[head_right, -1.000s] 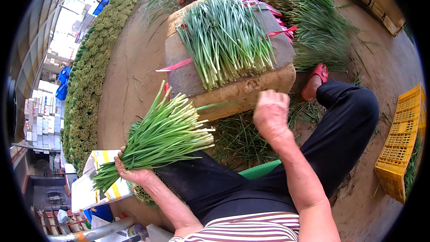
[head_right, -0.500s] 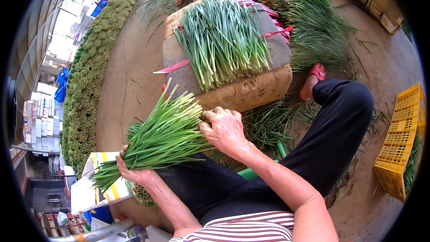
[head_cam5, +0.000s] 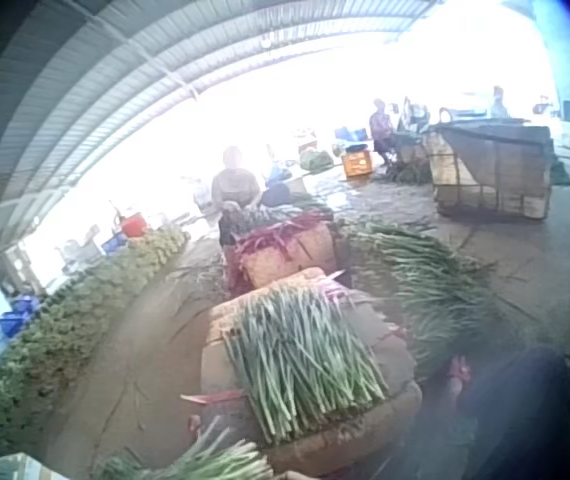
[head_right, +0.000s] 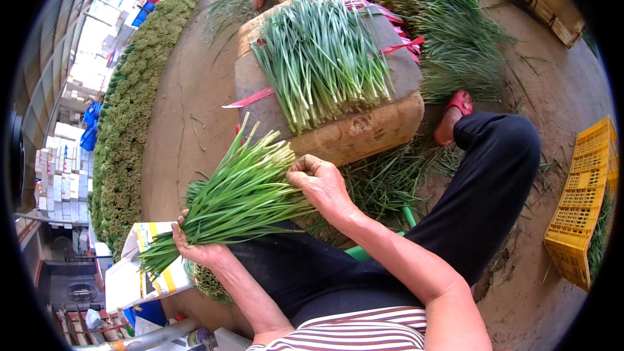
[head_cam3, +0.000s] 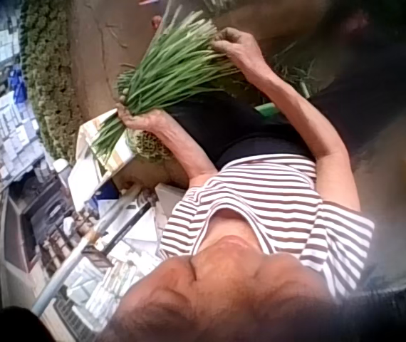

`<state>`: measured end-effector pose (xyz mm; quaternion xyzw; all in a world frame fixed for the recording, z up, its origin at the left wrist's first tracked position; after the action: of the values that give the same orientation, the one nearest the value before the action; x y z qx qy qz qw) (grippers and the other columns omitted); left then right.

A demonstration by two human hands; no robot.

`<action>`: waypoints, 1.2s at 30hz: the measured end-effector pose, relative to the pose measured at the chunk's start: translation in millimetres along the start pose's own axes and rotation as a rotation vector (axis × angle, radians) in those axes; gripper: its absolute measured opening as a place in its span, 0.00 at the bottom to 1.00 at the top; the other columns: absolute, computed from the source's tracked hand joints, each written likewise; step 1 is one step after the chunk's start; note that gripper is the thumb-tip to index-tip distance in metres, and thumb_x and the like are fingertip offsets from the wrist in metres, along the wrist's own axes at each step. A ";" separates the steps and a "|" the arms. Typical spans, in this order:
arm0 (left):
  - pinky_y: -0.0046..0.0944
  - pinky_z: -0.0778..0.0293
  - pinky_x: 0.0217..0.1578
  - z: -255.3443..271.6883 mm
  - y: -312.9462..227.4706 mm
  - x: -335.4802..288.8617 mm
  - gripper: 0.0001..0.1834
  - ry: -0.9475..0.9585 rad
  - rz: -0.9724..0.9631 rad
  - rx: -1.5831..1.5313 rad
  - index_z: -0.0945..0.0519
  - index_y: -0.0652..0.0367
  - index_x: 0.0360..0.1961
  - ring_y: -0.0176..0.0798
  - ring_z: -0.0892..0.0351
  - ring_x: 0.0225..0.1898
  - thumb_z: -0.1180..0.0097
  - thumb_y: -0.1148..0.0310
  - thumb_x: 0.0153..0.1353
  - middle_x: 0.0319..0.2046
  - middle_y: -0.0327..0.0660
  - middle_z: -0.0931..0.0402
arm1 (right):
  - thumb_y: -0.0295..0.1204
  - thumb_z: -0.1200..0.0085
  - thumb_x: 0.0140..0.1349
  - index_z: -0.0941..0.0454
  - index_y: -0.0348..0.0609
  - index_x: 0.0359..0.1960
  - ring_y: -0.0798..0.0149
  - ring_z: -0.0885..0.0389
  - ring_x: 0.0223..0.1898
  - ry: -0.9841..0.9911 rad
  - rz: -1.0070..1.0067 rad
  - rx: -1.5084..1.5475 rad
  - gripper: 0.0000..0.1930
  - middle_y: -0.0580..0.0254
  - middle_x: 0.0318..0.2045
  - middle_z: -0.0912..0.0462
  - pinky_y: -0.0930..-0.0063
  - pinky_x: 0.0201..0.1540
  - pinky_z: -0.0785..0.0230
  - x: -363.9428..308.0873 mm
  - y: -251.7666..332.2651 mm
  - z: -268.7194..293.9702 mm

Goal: The person sorts bunches of green onions by hand, removing loose or discolored leaves and aligning the stalks before placing them aside.

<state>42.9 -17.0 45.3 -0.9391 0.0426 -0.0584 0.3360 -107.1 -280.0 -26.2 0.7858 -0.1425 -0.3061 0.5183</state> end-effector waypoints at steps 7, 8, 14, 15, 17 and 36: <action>0.51 0.23 0.47 -9.4 -17.6 4.0 0.11 0.051 -0.017 0.047 0.18 0.62 0.33 0.48 0.18 0.40 0.48 0.67 0.63 0.36 0.49 0.18 | 0.32 0.44 0.54 0.22 0.41 0.41 0.54 0.20 0.43 -0.219 0.582 -0.480 0.14 0.51 0.39 0.19 0.60 0.48 0.29 -14.7 80.6 35.7; 0.51 0.23 0.47 -19.3 -18.1 5.5 0.11 0.092 0.006 0.059 0.18 0.62 0.34 0.48 0.18 0.41 0.49 0.66 0.64 0.36 0.50 0.18 | 0.35 0.44 0.53 0.24 0.40 0.45 0.52 0.22 0.47 -0.071 0.591 -0.453 0.18 0.49 0.43 0.21 0.59 0.52 0.32 -16.2 92.1 21.7; 0.46 0.24 0.40 -102.8 11.8 10.3 0.04 0.273 0.115 0.199 0.27 0.56 0.35 0.39 0.27 0.40 0.46 0.69 0.64 0.34 0.38 0.26 | 0.53 0.45 0.51 0.37 0.32 0.62 0.44 0.38 0.65 0.367 0.706 -0.695 0.43 0.39 0.60 0.33 0.53 0.67 0.49 -32.2 98.2 -59.3; 0.49 0.23 0.37 -111.9 19.2 14.6 0.07 0.270 0.157 0.246 0.28 0.56 0.38 0.41 0.25 0.39 0.44 0.70 0.60 0.33 0.40 0.27 | 0.54 0.44 0.51 0.38 0.31 0.62 0.44 0.39 0.65 0.438 0.686 -0.647 0.44 0.38 0.60 0.33 0.54 0.67 0.49 -30.2 95.6 -65.2; 0.46 0.22 0.37 -136.7 48.5 17.5 0.08 0.273 0.317 0.265 0.27 0.57 0.39 0.41 0.24 0.38 0.42 0.69 0.61 0.34 0.40 0.25 | 0.55 0.46 0.51 0.37 0.29 0.61 0.43 0.31 0.59 0.540 0.460 -0.605 0.44 0.36 0.55 0.28 0.53 0.64 0.45 -24.1 91.8 -62.1; 0.36 0.19 0.27 -195.7 182.3 33.8 0.13 0.267 0.512 0.693 0.23 0.66 0.41 0.34 0.19 0.27 0.37 0.71 0.58 0.32 0.42 0.20 | 0.45 0.42 0.57 0.26 0.34 0.51 0.58 0.16 0.35 0.652 -0.242 0.701 0.28 0.50 0.39 0.16 0.65 0.43 0.21 7.1 35.3 -30.4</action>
<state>41.8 -284.0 82.2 -0.7146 0.2945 -0.1047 0.6258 -79.2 -276.7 11.6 0.9786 0.0250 -0.0360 0.2009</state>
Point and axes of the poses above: each hand's wrist, its own x-axis towards the middle knuckle, its own z-axis out of the back of the hand, y = z × x, the point moved 8 cm from there along x, towards the middle knuckle
